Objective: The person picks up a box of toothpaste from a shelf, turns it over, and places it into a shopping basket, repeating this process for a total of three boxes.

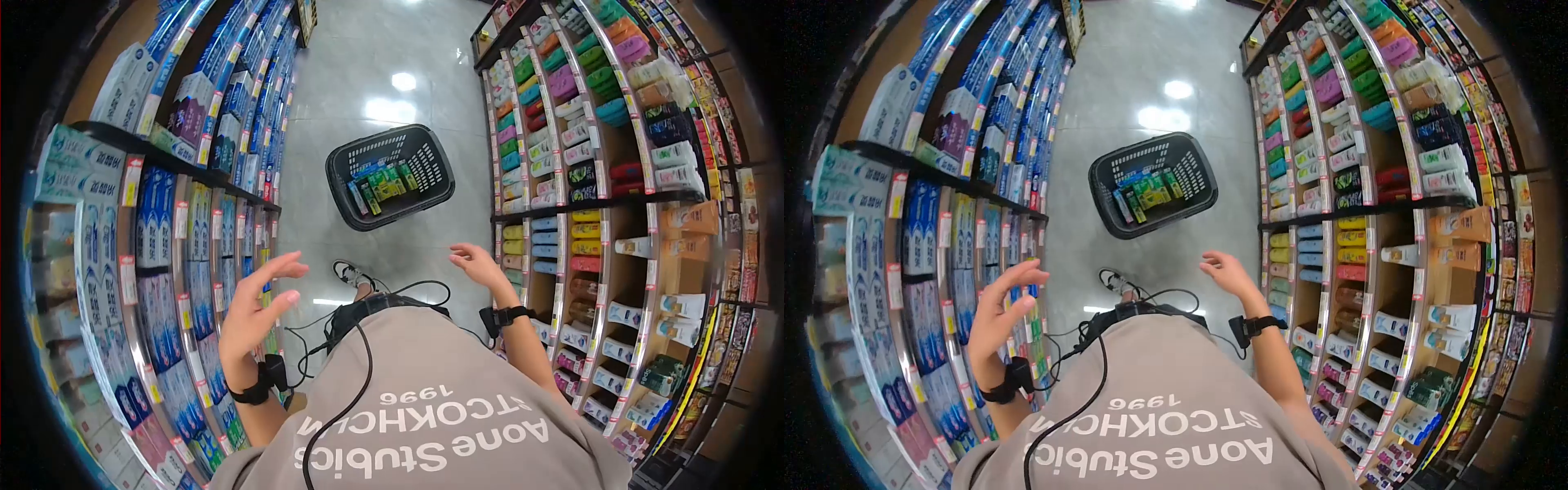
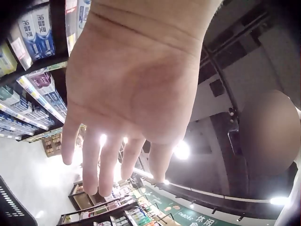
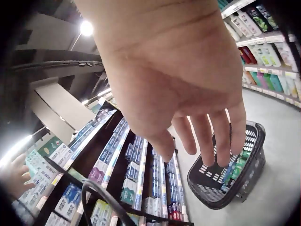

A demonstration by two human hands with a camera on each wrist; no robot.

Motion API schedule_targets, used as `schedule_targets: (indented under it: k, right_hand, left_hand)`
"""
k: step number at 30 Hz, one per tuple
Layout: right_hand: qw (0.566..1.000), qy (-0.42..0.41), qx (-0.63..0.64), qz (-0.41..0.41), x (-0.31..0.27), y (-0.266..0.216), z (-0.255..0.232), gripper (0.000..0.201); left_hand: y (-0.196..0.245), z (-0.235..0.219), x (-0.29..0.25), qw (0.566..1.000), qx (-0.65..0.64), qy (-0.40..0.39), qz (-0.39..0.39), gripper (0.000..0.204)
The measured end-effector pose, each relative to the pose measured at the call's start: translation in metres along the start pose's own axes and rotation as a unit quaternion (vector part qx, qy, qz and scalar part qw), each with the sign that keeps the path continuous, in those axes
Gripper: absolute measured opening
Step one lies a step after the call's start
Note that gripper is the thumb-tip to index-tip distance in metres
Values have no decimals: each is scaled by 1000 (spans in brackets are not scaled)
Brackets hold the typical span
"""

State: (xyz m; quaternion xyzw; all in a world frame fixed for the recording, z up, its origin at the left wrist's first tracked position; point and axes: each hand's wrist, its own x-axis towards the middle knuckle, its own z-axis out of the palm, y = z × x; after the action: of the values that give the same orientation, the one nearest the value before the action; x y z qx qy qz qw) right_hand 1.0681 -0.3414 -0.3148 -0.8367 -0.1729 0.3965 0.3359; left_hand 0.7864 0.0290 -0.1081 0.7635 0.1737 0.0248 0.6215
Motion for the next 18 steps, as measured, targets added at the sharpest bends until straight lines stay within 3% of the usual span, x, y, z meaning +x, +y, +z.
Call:
schedule_targets:
  k: [6, 10, 11, 15, 17, 18]
  right_hand:
    - [993, -48, -100, 26, 58, -16, -36, 46]
    - [991, -48, -126, -1, 129, -34, -52, 42]
    - [991, -30, -132, -12, 153, -36, -52, 37]
    - [992, -84, -93, 26, 266, -13, -39, 28]
    - [955, -157, -249, -13, 332, 6, -26, 24]
    - [922, -208, -324, -35, 387, 30, -13, 22]
  left_hand:
    - [-42, -33, 78, 997, -53, 40, -45, 47]
    - [-67, -35, 107, 987, -105, 70, -95, 41]
    - [-84, -33, 114, 981, -134, 74, -117, 40]
    - [-199, -13, 172, 954, -217, 57, -197, 39]
    - [-261, 12, 194, 939, -225, 17, -259, 42]
    - [-307, 34, 217, 931, -216, 33, -292, 45]
